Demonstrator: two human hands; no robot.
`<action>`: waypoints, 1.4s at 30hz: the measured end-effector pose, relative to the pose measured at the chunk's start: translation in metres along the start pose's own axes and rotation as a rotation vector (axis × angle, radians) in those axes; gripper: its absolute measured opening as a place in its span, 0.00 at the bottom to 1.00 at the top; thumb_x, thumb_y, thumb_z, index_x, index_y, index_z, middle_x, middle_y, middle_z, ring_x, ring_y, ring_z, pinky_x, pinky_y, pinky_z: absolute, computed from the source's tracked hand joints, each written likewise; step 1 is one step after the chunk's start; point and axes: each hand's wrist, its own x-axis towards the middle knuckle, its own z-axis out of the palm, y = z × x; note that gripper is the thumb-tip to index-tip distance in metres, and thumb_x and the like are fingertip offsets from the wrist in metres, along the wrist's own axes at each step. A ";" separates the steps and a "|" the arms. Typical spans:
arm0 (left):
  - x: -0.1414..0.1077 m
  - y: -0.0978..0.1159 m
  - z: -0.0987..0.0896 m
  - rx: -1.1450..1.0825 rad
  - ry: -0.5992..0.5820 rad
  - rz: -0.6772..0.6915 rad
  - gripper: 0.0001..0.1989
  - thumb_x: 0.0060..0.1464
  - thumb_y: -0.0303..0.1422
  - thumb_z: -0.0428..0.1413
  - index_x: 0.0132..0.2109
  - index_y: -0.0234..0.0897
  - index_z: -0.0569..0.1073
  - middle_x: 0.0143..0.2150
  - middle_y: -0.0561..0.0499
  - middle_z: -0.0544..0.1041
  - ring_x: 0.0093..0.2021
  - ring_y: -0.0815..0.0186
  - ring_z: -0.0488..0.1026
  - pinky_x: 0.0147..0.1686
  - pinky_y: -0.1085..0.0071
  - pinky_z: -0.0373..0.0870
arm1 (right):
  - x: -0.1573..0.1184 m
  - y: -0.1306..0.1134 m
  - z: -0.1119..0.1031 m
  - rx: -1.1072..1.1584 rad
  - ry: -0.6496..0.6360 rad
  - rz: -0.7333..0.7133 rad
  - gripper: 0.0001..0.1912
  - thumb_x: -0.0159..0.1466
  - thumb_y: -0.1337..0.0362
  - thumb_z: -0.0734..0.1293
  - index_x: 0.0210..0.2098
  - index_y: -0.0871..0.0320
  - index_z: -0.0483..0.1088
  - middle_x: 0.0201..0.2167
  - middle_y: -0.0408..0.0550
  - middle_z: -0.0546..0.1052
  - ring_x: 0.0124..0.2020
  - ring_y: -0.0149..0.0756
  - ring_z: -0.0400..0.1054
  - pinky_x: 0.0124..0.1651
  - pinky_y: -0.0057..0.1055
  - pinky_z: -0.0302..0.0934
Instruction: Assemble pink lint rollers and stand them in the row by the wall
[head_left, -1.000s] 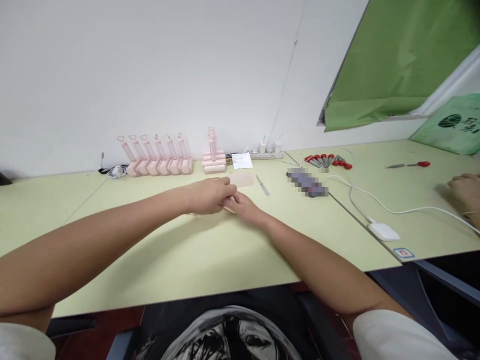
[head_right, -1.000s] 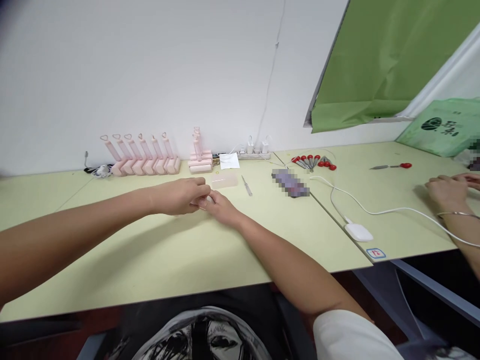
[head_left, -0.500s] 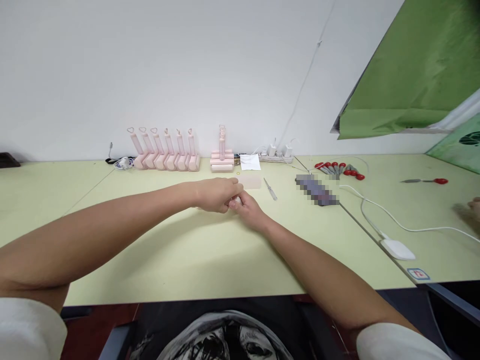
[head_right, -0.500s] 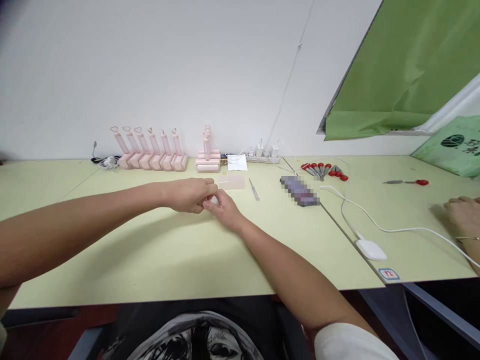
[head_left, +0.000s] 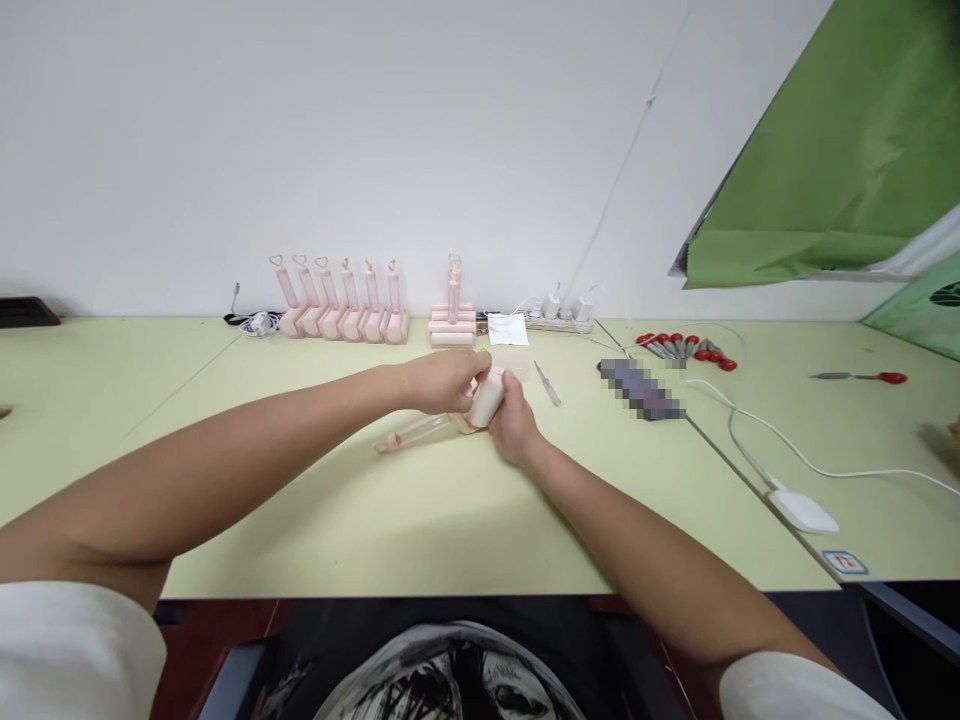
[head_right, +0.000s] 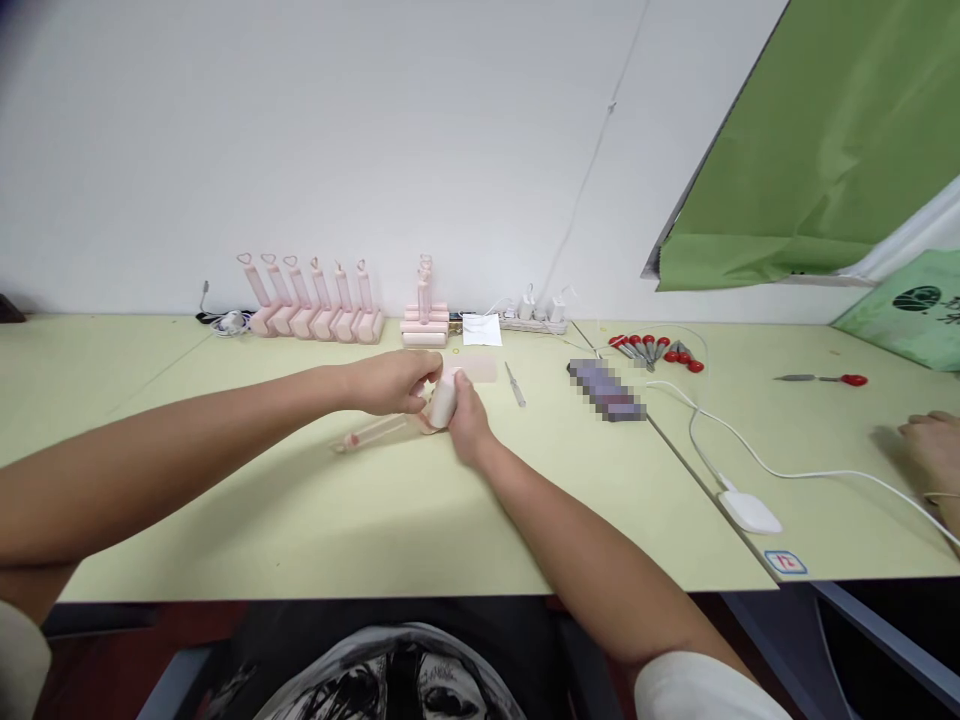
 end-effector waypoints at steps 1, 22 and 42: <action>0.001 0.003 0.004 -0.011 0.011 -0.012 0.14 0.48 0.28 0.57 0.43 0.38 0.65 0.37 0.48 0.75 0.36 0.60 0.73 0.31 0.69 0.62 | 0.002 -0.002 -0.002 0.090 0.070 0.030 0.38 0.61 0.30 0.45 0.46 0.56 0.62 0.40 0.55 0.76 0.44 0.48 0.71 0.38 0.39 0.66; -0.018 -0.044 0.075 0.285 -0.012 -0.471 0.14 0.51 0.23 0.51 0.44 0.35 0.73 0.41 0.38 0.78 0.42 0.51 0.76 0.43 0.56 0.65 | -0.002 -0.027 -0.049 -0.472 -0.260 0.126 0.34 0.61 0.30 0.54 0.23 0.55 0.62 0.18 0.44 0.68 0.22 0.35 0.60 0.25 0.32 0.51; -0.035 -0.012 0.091 -0.594 0.288 -0.170 0.15 0.56 0.43 0.56 0.46 0.41 0.80 0.39 0.53 0.81 0.36 0.65 0.76 0.36 0.72 0.70 | -0.010 -0.040 -0.053 -0.819 -0.536 -0.014 0.25 0.63 0.43 0.61 0.22 0.57 0.63 0.20 0.39 0.61 0.23 0.29 0.53 0.27 0.29 0.43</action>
